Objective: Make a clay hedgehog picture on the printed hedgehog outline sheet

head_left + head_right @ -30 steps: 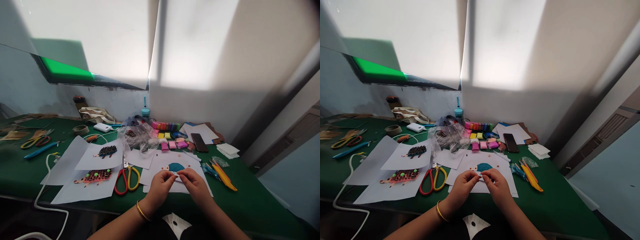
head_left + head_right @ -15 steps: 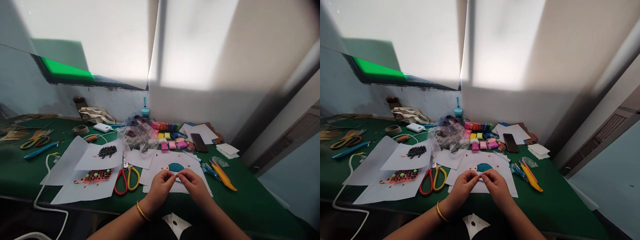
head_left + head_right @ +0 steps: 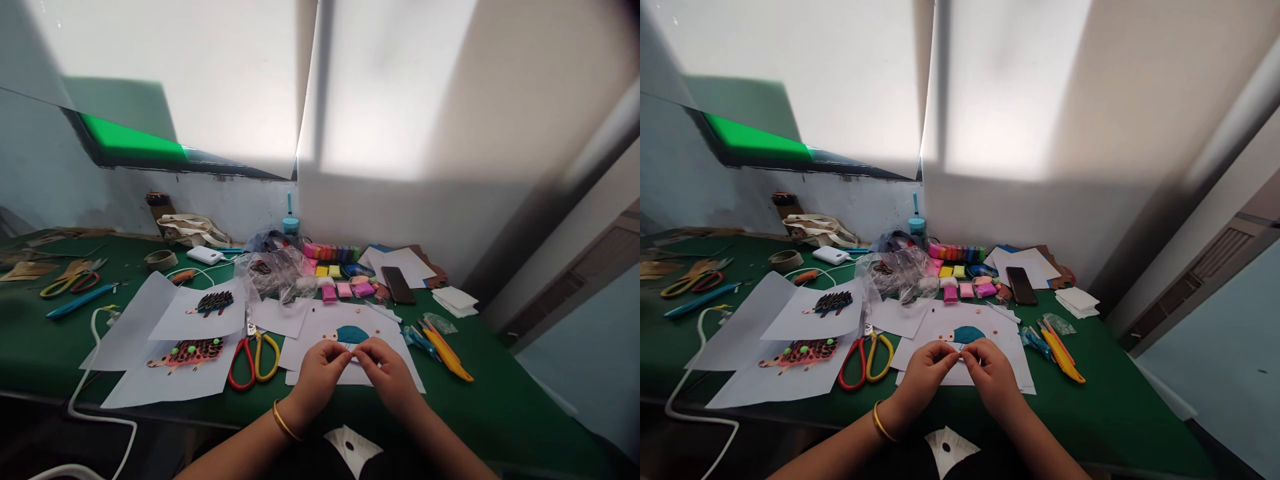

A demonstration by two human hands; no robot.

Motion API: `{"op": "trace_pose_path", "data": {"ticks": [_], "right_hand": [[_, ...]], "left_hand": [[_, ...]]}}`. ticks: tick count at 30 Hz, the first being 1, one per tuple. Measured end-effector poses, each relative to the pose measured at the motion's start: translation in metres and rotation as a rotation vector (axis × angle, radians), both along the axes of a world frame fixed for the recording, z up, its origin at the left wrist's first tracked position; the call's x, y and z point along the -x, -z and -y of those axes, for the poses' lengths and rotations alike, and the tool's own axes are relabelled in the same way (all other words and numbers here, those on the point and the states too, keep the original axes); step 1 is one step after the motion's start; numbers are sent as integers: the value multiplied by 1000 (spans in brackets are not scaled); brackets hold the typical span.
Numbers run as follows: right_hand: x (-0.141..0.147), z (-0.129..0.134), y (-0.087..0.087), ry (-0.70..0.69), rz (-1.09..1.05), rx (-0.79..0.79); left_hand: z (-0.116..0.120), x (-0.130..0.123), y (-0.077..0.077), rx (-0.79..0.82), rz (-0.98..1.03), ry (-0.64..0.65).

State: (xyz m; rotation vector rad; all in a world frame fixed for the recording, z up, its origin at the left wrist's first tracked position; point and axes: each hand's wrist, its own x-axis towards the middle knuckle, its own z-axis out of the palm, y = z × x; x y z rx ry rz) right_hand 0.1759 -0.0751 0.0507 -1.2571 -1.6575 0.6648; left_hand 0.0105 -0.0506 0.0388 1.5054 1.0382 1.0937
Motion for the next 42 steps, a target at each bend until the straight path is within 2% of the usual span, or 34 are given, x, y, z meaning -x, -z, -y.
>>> {"op": "trace_pose_path", "data": {"ticks": [3,7,9,11,14,18,22,26,31,34,37,42], "right_hand": [[0,0,2,-14,-6,23],[-6,-5,8,21,-57,61],[-13,-12,14,56,-117,79],[-20,-20,20,85,-161,105],[-28,-31,30,96,-146,164],[-30,-39,40,105,-73,216],[-26,-43,42,126,78,184],[-22,-43,38,133,125,160],[-16,-33,30,27,-126,261],[-11,-24,24,-13,-205,296],[-7,-19,20,6,-183,278],[-7,-16,17,4,-168,269]], "left_hand": [[0,0,-1,5,-3,-13],[-6,5,0,-4,-11,73],[-11,9,2,-95,-110,69],[-13,14,5,-269,-303,70],[-13,17,11,-503,-590,136],[-7,13,20,-603,-785,191],[-2,8,24,-639,-812,214],[-2,7,24,-611,-778,229],[-9,9,16,-404,-588,40],[-12,8,12,-266,-431,22],[-13,4,11,-246,-394,27],[-13,2,11,-238,-367,-44]]}}
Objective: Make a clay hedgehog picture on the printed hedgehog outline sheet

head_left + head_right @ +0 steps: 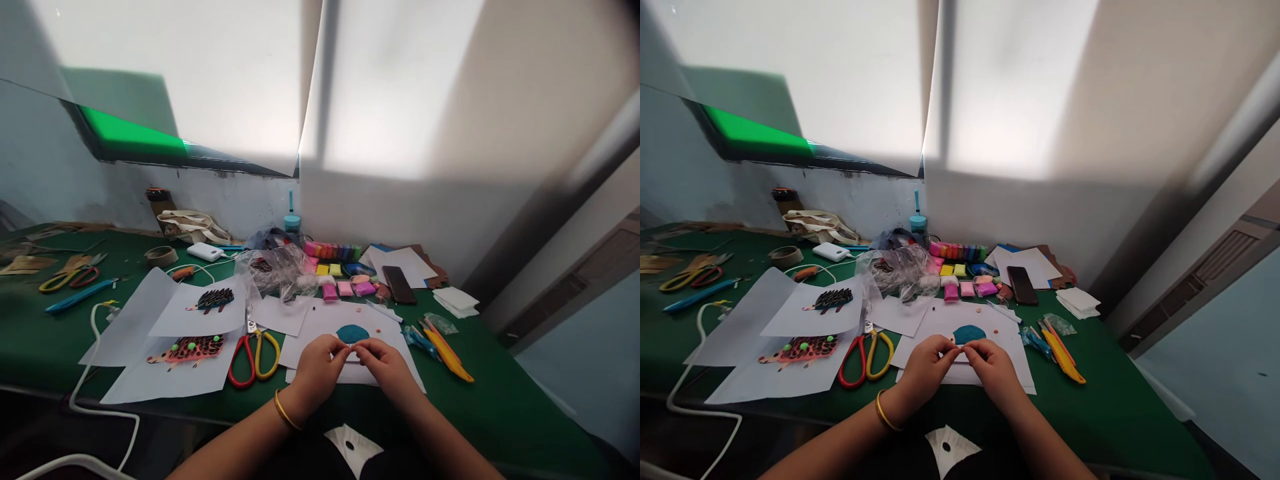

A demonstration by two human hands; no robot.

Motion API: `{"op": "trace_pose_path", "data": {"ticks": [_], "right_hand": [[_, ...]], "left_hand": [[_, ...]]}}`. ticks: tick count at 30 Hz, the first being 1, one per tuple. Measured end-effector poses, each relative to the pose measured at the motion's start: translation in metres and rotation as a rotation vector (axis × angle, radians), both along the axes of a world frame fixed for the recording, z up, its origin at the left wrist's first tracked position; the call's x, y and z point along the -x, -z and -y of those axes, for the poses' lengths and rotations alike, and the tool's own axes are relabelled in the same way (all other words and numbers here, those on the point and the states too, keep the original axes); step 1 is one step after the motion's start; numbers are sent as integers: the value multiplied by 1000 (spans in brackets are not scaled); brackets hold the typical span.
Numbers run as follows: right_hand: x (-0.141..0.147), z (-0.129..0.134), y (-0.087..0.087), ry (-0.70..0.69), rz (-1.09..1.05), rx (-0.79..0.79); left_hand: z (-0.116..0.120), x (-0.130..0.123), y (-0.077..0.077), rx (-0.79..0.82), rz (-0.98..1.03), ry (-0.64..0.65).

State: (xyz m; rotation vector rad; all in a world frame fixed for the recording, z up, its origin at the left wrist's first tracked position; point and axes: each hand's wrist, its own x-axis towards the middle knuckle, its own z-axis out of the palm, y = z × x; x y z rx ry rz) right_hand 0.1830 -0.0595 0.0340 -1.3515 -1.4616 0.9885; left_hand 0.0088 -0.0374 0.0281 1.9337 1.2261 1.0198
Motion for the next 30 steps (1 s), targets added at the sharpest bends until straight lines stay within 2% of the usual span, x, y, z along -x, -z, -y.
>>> {"op": "trace_pose_path", "data": {"ticks": [7,12,17,25,30], "right_hand": [[3,2,-1,-25,-80,35],[5,2,-1,21,-93,57],[3,2,-5,10,-95,54],[4,3,2,-5,-144,70],[-1,-2,4,20,-64,62]], "left_hand": [[-3,-2,3,227,178,75],[0,-3,2,219,193,105],[2,-1,0,185,203,103],[0,-4,7,239,221,103],[-2,2,4,192,119,105]]}}
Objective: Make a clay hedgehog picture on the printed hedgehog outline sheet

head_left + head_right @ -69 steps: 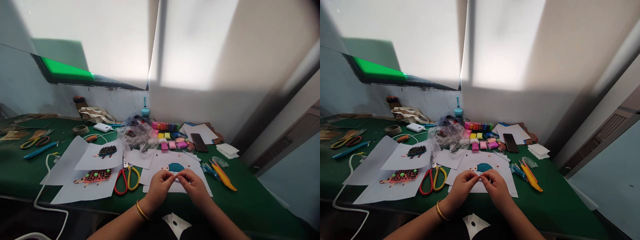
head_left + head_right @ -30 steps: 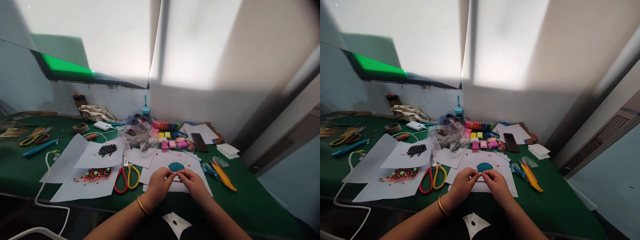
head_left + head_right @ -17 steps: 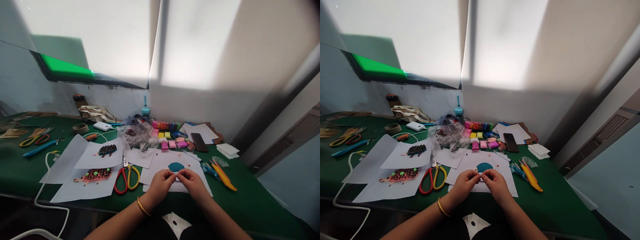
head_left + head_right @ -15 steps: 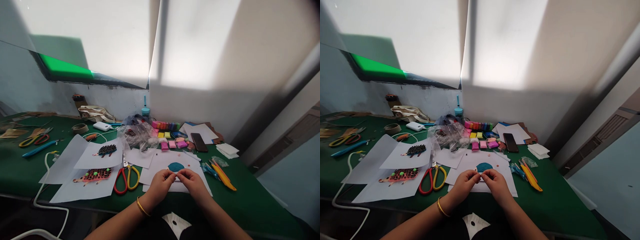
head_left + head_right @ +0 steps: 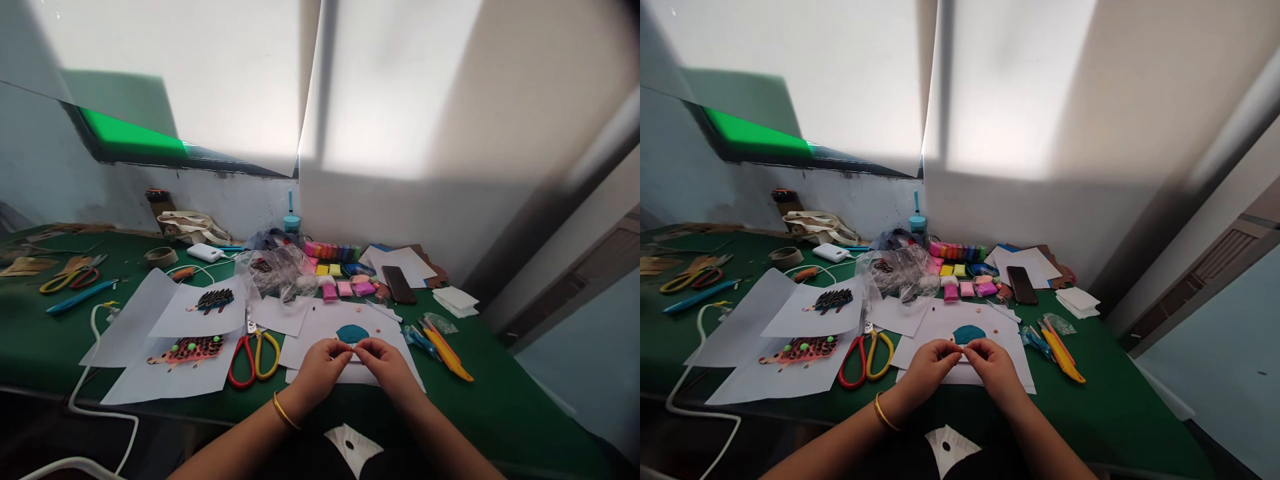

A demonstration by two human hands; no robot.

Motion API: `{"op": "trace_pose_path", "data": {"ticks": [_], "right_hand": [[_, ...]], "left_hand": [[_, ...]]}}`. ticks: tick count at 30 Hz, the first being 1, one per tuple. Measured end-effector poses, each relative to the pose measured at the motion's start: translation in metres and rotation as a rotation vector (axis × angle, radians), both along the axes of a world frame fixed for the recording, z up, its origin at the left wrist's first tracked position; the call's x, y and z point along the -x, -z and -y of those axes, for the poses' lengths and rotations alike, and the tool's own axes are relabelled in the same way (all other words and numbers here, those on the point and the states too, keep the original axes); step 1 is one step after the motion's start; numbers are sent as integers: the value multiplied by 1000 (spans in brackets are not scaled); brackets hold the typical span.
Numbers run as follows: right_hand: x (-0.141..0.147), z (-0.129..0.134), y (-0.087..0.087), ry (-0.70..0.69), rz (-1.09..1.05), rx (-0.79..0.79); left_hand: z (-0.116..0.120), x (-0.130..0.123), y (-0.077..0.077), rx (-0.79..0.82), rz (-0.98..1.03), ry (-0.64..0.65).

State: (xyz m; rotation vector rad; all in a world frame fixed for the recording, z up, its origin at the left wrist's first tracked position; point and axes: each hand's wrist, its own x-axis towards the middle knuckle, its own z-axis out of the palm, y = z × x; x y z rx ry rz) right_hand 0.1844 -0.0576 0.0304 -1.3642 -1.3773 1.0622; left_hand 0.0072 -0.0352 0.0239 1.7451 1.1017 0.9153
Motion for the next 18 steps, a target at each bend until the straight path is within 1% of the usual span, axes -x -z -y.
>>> {"op": "trace_pose_path", "data": {"ticks": [2,4,6,8,10,12,15,18], "right_hand": [[-6,-5,3,12,69,-22],[-13,-13,7,28,165,-57],[-16,-20,12,38,286,-85],[-14,-25,17,32,431,-111],[-10,-27,20,18,578,-164],[-6,-26,21,11,673,-229],[-6,-24,20,20,683,-280],[-11,-24,18,46,638,-272]], "left_hand": [[0,4,-2,-116,-126,-17],[0,7,-3,-279,-291,-14],[2,8,-1,-426,-438,37],[3,7,2,-508,-540,100],[5,6,6,-544,-601,131],[6,5,8,-559,-630,141],[7,6,10,-564,-635,142],[7,6,10,-563,-628,139]]}}
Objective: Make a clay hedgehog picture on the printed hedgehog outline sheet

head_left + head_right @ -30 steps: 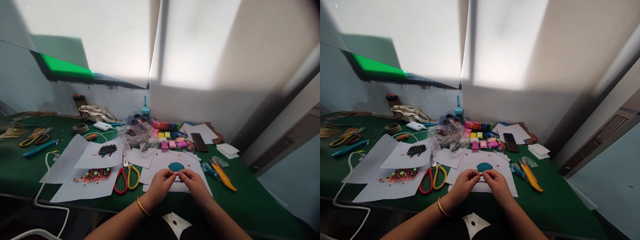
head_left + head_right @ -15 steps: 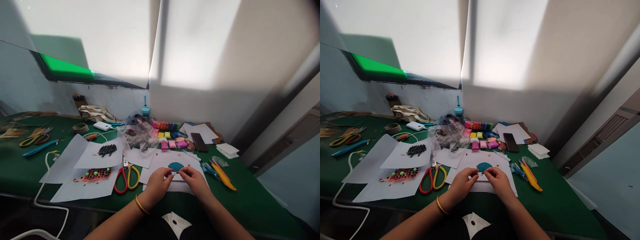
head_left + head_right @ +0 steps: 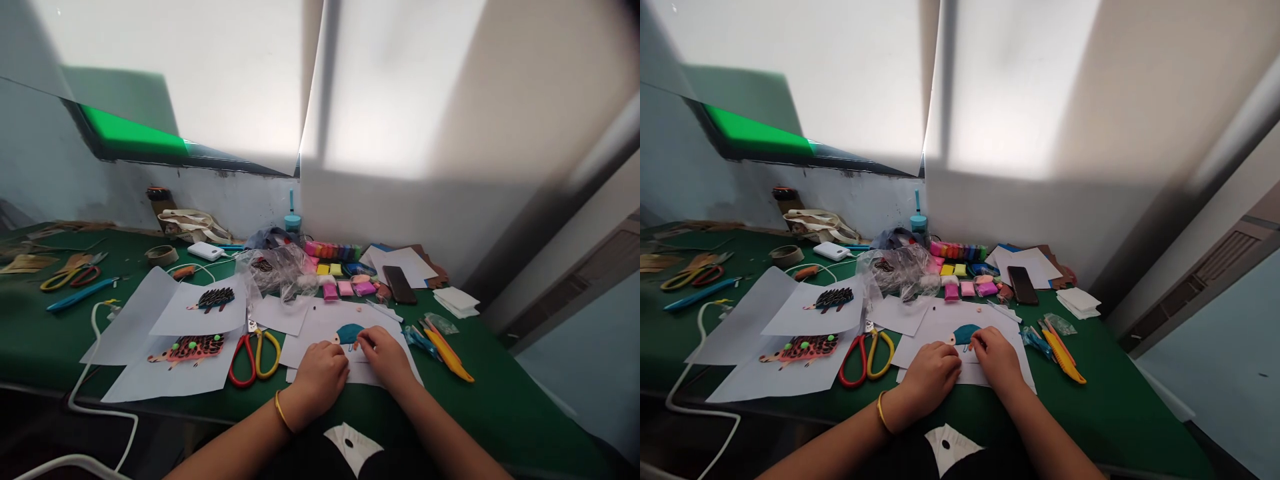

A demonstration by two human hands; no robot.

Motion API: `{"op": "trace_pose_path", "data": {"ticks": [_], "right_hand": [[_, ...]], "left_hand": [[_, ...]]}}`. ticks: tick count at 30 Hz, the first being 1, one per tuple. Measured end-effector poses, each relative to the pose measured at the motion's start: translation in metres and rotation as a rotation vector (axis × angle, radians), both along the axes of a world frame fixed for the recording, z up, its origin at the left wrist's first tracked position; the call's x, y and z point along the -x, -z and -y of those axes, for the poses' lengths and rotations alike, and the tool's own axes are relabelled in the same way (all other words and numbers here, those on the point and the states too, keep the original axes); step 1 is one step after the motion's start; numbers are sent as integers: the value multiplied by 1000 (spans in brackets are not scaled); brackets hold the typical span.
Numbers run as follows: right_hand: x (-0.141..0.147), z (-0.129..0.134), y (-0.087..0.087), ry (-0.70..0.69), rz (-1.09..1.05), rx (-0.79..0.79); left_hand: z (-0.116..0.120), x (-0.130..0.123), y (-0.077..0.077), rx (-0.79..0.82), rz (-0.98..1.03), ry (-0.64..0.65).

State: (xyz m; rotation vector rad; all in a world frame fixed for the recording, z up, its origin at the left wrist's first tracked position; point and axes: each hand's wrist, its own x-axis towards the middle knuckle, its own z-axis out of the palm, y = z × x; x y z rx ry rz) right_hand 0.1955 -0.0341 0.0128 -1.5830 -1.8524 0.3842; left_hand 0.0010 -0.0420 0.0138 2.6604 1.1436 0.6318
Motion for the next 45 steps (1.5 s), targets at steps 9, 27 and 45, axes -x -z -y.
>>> {"op": "trace_pose_path", "data": {"ticks": [9,27,45], "right_hand": [[3,7,7,-14,348,-39],[6,3,11,-43,604,-95],[0,-7,-10,-132,-87,224]], "left_hand": [[0,-1,1,-10,-13,-3],[-1,-1,4,-38,-23,-8],[2,-1,0,-58,-53,2]]}}
